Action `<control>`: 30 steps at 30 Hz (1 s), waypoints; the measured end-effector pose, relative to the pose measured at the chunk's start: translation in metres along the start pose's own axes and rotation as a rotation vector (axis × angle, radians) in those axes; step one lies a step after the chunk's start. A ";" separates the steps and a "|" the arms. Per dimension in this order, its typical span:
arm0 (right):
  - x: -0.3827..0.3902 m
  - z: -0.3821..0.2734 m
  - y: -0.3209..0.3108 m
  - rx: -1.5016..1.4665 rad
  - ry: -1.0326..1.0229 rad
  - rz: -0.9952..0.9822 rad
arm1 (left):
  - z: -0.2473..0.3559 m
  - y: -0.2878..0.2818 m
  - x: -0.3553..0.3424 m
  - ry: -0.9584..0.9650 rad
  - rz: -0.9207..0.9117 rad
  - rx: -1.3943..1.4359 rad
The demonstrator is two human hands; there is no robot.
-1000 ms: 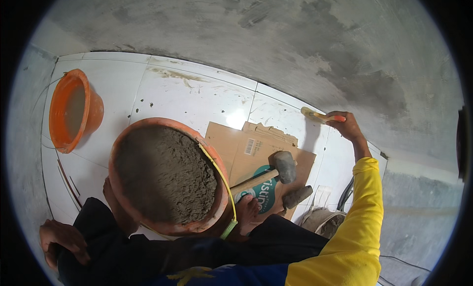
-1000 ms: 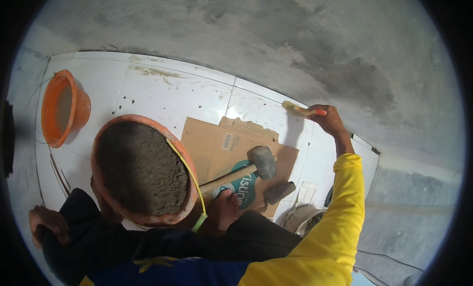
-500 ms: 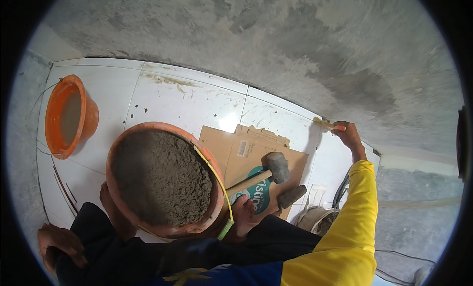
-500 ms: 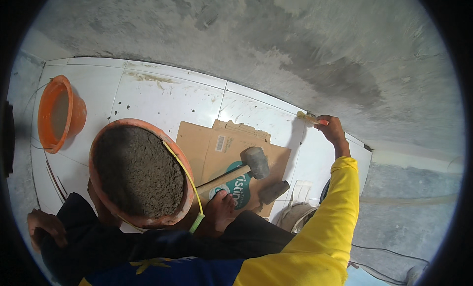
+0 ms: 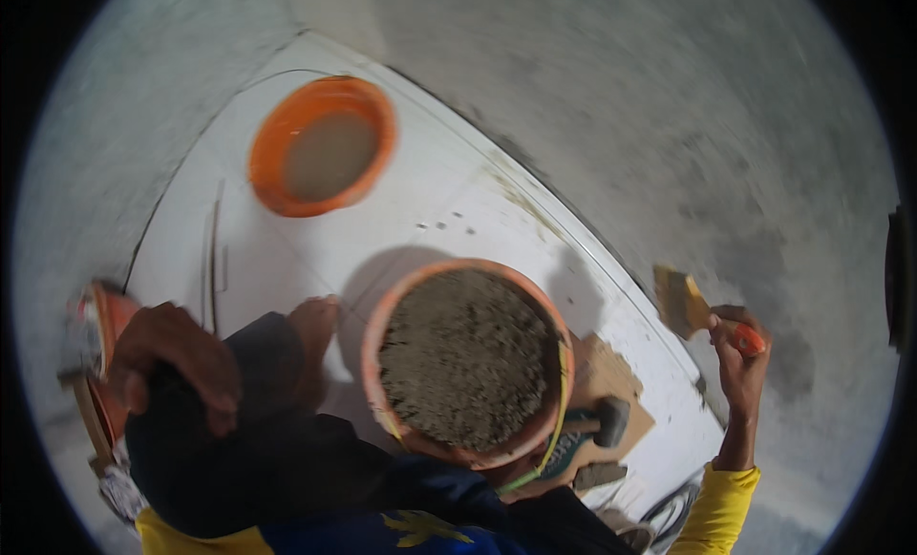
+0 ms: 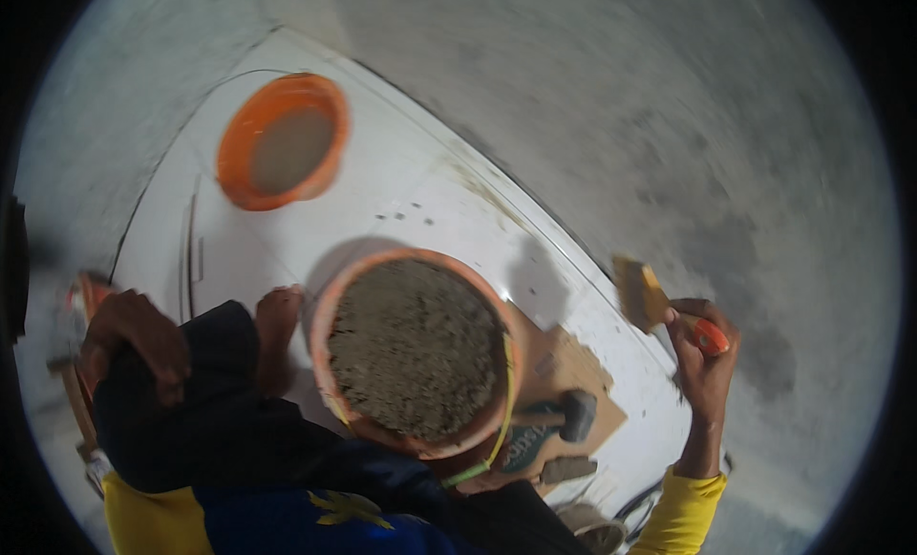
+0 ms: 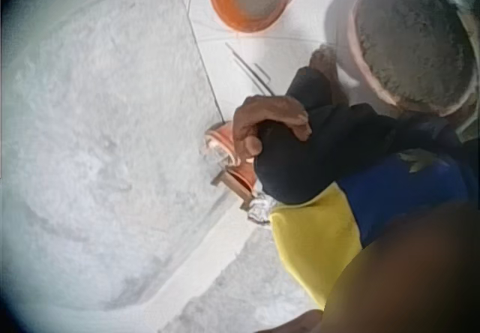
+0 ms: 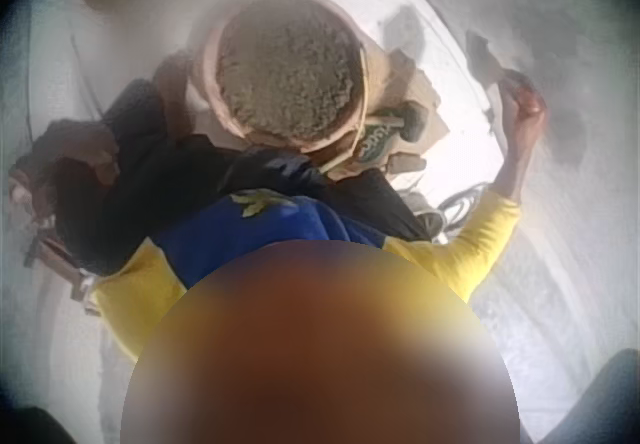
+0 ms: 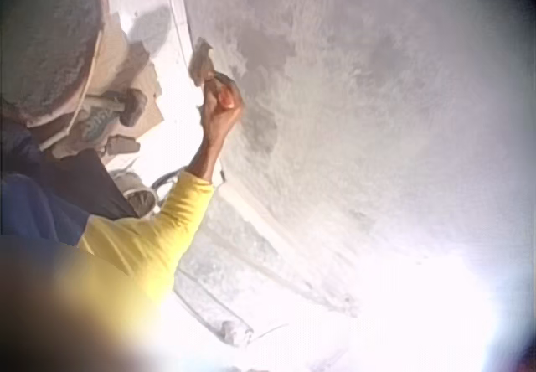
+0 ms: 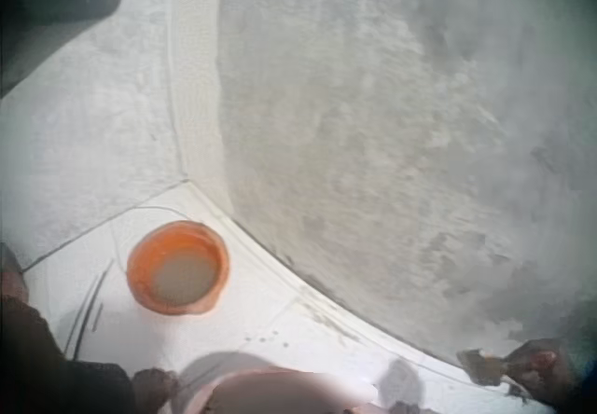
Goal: The person applies cement to the wall using a trowel and brush, then places a white tile onto the prepared surface. The person also handles a bucket of cement and a water bottle during the process.
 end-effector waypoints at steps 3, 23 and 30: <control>-0.051 -0.120 0.079 -0.525 -0.174 0.034 | 0.016 0.006 0.009 0.064 0.093 0.002; -0.154 -0.384 0.312 -0.677 -0.591 -0.287 | 0.028 0.004 0.108 0.249 0.245 0.101; -0.143 -0.359 0.333 -0.678 -0.732 -0.332 | 0.023 0.004 0.097 0.248 0.228 0.093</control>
Point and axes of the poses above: each hand's wrist, its own x-axis away from the middle knuckle, its own y-axis out of the palm, z = x × y, the point moved 5 cm from there along -x, towards the middle knuckle, and after that the axes turned 5 degrees about x, right-handed, at the moved point
